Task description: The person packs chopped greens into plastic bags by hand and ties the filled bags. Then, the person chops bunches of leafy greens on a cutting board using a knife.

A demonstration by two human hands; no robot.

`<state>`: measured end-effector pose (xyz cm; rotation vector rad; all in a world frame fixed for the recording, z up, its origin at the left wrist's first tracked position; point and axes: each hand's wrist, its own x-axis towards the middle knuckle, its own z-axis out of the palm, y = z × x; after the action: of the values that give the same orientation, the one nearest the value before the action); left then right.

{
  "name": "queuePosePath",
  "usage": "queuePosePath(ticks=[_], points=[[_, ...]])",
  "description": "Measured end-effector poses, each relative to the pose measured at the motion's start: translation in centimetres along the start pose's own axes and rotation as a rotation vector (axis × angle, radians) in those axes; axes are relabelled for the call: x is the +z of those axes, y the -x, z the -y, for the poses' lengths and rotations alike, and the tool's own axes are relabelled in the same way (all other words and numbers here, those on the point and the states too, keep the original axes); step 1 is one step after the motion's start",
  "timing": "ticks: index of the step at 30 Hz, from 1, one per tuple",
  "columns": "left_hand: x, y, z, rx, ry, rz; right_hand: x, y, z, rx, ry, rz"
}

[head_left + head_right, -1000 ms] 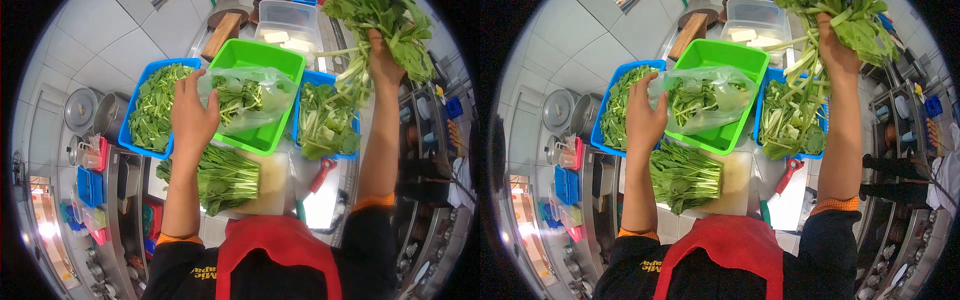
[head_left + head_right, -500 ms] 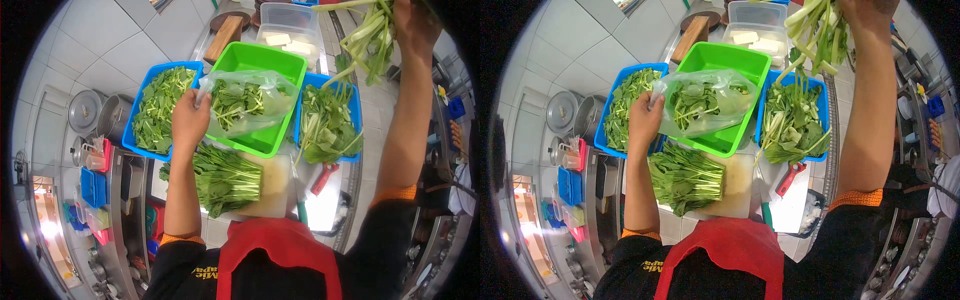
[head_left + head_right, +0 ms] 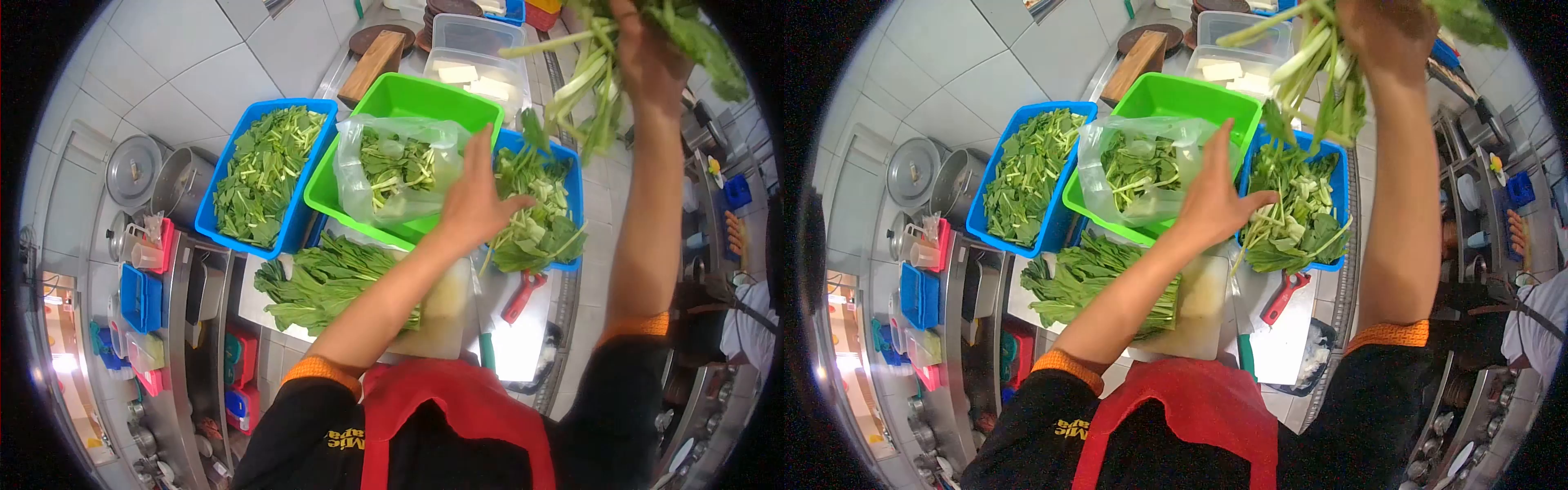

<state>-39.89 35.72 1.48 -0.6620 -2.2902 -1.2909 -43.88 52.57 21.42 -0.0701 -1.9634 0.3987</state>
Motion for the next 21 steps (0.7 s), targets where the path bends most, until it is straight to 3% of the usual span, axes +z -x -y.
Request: queuePosePath(ticks=[1,3,4,5,7,8,9,12,13,15,16,17,19,20,21], points=[[1.5,-0.4,0.0,-0.087,0.061,0.064,0.8,0.1,-2.5,-0.010,0.004,-0.007],[2.7,-1.6,0.3,-0.161,0.128,0.123,3.3,0.4,-9.8,-0.351,0.427,-0.066],[2.9,-2.1,0.4,-0.186,0.151,0.223,2.2,1.0,-7.5,-0.444,0.375,-0.120],[3.3,-2.6,0.7,-0.211,0.172,0.325,1.7,1.5,-6.6,-0.446,0.378,-0.126],[3.9,-2.9,1.9,-0.134,0.109,0.293,1.3,2.4,-5.5,-0.215,0.067,-0.101],[3.4,-3.2,1.9,-0.226,0.157,0.357,0.6,3.3,-4.6,-0.326,0.373,-0.008],[2.7,-3.5,1.8,-0.319,0.204,0.421,0.3,3.6,-4.7,-0.323,0.363,-0.007],[0.4,-3.6,1.1,-0.360,0.319,0.287,-1.4,4.1,-2.6,-0.080,0.002,-0.010],[-0.3,-3.8,1.1,-0.367,0.305,0.287,-1.8,4.1,-2.0,-0.070,-0.009,-0.007],[-1.9,-4.5,0.5,-0.359,0.755,0.073,-2.1,4.3,-1.6,-0.289,-0.024,-0.023],[-3.4,-5.2,0.1,-0.352,0.725,0.114,-1.5,5.6,-2.5,-0.130,-0.108,0.115],[-4.8,-6.1,-0.7,-0.355,0.720,0.111,-0.7,6.9,-3.4,-0.128,-0.113,0.117],[-7.0,-7.6,-2.0,-0.339,0.727,0.071,1.1,9.9,-4.8,-0.719,0.982,0.148],[-7.9,-8.0,-2.4,-0.337,0.724,0.071,2.3,11.3,-4.6,-0.717,0.980,0.146],[-8.7,-8.5,-2.7,-0.334,0.741,-0.030,3.9,12.6,-3.6,-0.635,0.624,0.196]])
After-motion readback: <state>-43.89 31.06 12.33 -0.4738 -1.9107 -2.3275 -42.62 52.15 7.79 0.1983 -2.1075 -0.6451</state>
